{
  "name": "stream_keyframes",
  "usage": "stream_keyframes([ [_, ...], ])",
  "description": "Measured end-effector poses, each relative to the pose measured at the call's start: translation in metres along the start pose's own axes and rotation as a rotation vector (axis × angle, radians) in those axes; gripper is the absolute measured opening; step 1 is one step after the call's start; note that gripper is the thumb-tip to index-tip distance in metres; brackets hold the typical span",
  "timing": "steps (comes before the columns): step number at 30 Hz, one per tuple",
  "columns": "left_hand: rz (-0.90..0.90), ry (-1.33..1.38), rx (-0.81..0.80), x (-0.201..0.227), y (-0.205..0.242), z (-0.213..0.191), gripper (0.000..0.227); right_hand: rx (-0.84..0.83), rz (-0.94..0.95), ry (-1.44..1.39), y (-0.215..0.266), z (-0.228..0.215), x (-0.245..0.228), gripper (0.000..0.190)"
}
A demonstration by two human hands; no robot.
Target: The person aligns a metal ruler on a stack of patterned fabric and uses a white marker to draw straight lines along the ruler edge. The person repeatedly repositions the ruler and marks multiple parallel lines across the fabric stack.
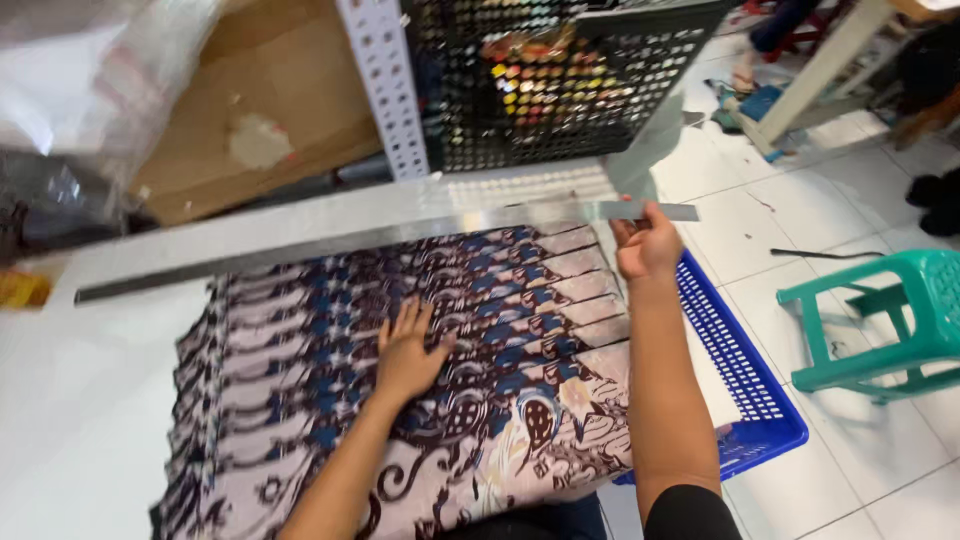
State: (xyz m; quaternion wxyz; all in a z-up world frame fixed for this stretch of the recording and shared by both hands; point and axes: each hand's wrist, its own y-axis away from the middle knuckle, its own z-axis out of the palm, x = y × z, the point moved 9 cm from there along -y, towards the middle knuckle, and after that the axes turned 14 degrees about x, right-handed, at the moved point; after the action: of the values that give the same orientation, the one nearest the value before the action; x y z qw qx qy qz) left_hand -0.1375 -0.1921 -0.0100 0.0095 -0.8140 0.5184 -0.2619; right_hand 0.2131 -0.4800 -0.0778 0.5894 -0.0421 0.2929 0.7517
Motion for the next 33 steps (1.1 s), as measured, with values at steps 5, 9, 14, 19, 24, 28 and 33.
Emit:
stream_keyframes([
  [5,-0.322,1.206,0.162,-0.056,0.023,-0.043,0.086,-0.095,0.026,-0.033,0.039,-0.026,-0.035,0.023],
  [9,-0.389,2.020,0.372,-0.099,0.071,-0.125,0.044,-0.159,-0.007,0.086,0.089,-0.059,-0.070,0.025],
  [14,-0.722,1.751,0.633,-0.145,0.146,-0.169,0.033,-0.166,-0.037,0.237,0.105,-0.117,-0.097,0.026],
  [19,-0.900,1.411,0.551,-0.147,0.222,-0.156,0.030,-0.116,-0.125,0.281,0.097,-0.174,-0.107,0.022],
  [24,-1.152,1.085,0.373,-0.165,0.286,-0.125,0.036,-0.134,-0.160,0.544,0.112,-0.221,-0.100,0.036],
  [28,-1.151,0.928,0.285,-0.167,0.293,-0.123,0.042,-0.110,-0.125,0.695,0.124,-0.230,-0.091,0.040],
  [33,-1.028,0.076,-0.018,-0.158,0.294,-0.155,0.060,0.131,-0.427,1.749,0.170,-0.203,-0.106,0.052],
])
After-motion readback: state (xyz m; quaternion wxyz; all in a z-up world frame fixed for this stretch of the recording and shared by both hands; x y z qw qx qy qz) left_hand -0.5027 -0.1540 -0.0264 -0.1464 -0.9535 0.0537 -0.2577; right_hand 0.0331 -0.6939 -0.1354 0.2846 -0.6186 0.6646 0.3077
